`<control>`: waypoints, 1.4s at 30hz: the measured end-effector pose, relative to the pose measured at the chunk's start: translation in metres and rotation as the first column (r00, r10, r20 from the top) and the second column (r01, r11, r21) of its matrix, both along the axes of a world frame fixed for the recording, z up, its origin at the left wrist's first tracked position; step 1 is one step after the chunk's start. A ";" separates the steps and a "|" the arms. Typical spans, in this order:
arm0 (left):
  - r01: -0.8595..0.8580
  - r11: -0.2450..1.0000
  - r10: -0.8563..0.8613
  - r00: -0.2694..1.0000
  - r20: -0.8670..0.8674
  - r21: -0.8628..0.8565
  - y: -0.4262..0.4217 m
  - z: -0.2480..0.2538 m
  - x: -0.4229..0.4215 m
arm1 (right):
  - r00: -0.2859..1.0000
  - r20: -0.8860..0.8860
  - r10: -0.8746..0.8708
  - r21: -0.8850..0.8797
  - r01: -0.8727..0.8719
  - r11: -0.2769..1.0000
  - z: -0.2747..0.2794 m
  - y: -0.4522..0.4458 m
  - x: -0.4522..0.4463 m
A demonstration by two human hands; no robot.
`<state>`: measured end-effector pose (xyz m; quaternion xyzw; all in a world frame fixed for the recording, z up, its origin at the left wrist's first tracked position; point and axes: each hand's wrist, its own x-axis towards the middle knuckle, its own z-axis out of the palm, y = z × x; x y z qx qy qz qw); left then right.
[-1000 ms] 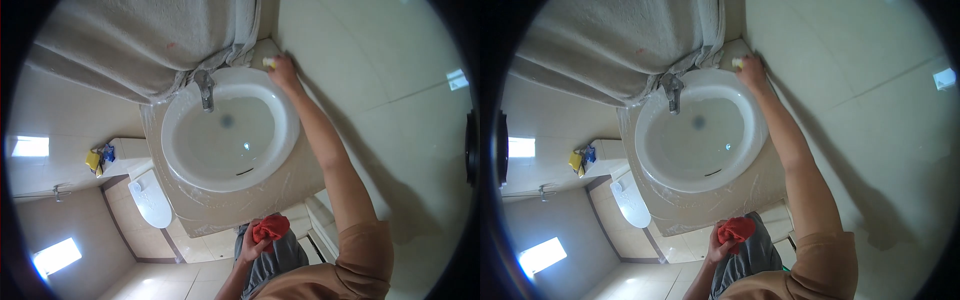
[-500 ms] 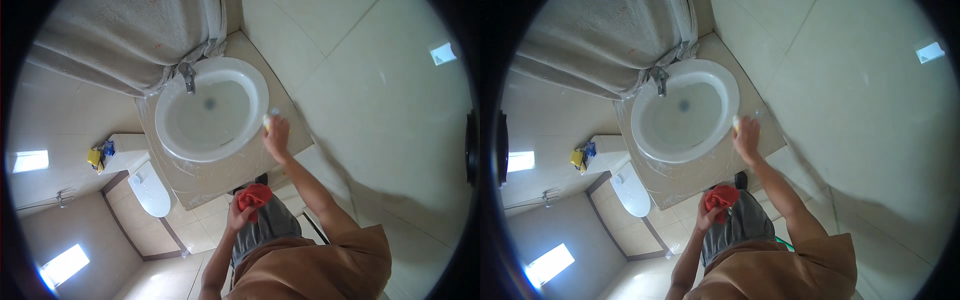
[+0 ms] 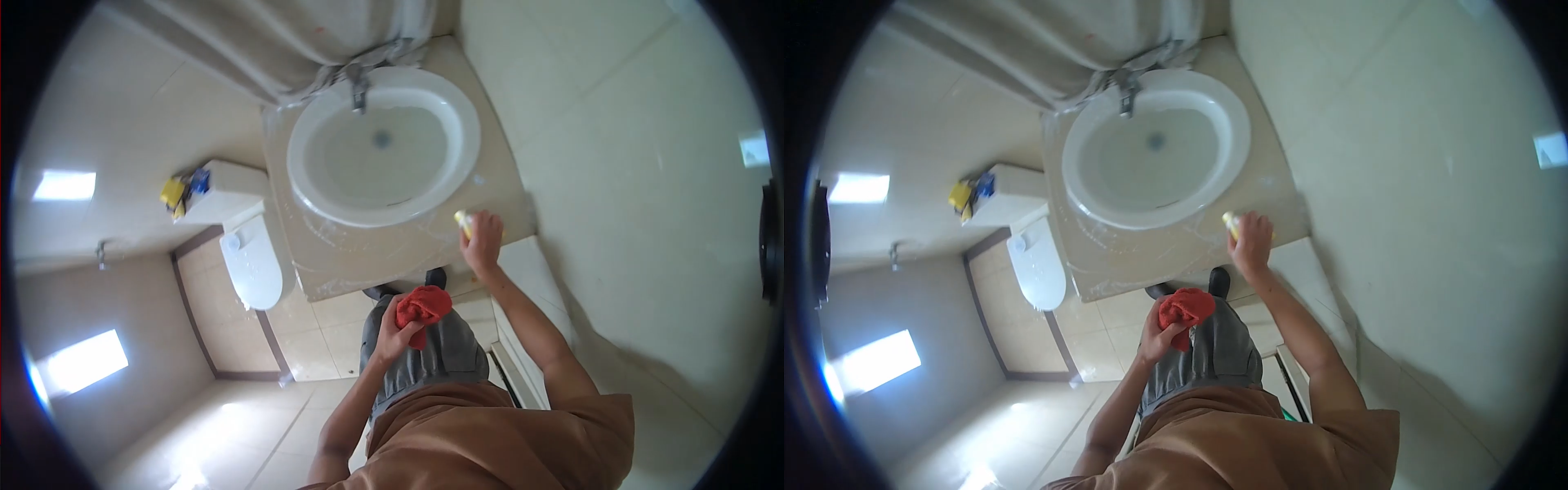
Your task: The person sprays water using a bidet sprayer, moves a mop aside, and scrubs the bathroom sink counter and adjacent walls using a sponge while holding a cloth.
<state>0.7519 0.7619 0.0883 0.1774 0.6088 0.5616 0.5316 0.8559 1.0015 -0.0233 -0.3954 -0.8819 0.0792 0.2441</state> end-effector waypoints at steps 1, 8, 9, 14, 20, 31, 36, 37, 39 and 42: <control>-0.018 1.000 0.018 1.000 0.001 -0.007 -0.008 -0.002 -0.001 | 0.997 -0.002 0.081 -0.004 -0.081 0.997 0.001 -0.020 -0.011; -0.199 0.980 0.199 0.980 -0.025 0.018 -0.057 -0.003 -0.022 | 0.858 -0.012 0.514 -0.167 -0.508 0.845 0.011 -0.114 -0.110; -0.226 0.974 0.226 0.974 -0.018 0.025 -0.065 -0.002 -0.026 | 0.828 -0.012 0.561 -0.155 -0.556 0.817 0.013 -0.123 -0.125; -0.385 0.922 0.384 0.923 0.033 0.050 -0.099 0.001 -0.049 | 0.788 0.002 0.616 -0.144 -0.609 0.780 0.022 -0.160 -0.197; -0.393 0.917 0.385 0.918 0.098 0.075 -0.136 -0.013 -0.095 | 0.837 0.039 0.546 -0.126 -0.538 0.833 0.020 -0.179 -0.294; -0.264 0.952 0.228 0.950 0.215 0.157 -0.206 -0.049 -0.241 | 0.926 0.045 0.375 0.047 -0.377 0.925 0.022 -0.158 -0.441; -0.202 0.970 0.163 0.954 0.250 0.138 -0.227 -0.060 -0.296 | 0.941 0.122 0.316 0.109 -0.329 0.938 0.011 -0.136 -0.476; -0.181 0.973 0.142 0.957 0.254 0.141 -0.229 -0.062 -0.305 | 0.939 0.138 0.316 0.119 -0.332 0.936 0.009 -0.133 -0.479; -0.187 0.969 0.140 0.953 0.270 0.161 -0.227 -0.074 -0.319 | 0.932 0.154 0.328 0.135 -0.348 0.928 0.005 -0.127 -0.488; -0.238 0.954 0.175 0.936 0.305 0.185 -0.222 -0.092 -0.329 | 0.917 0.177 0.357 0.149 -0.383 0.912 0.006 -0.115 -0.503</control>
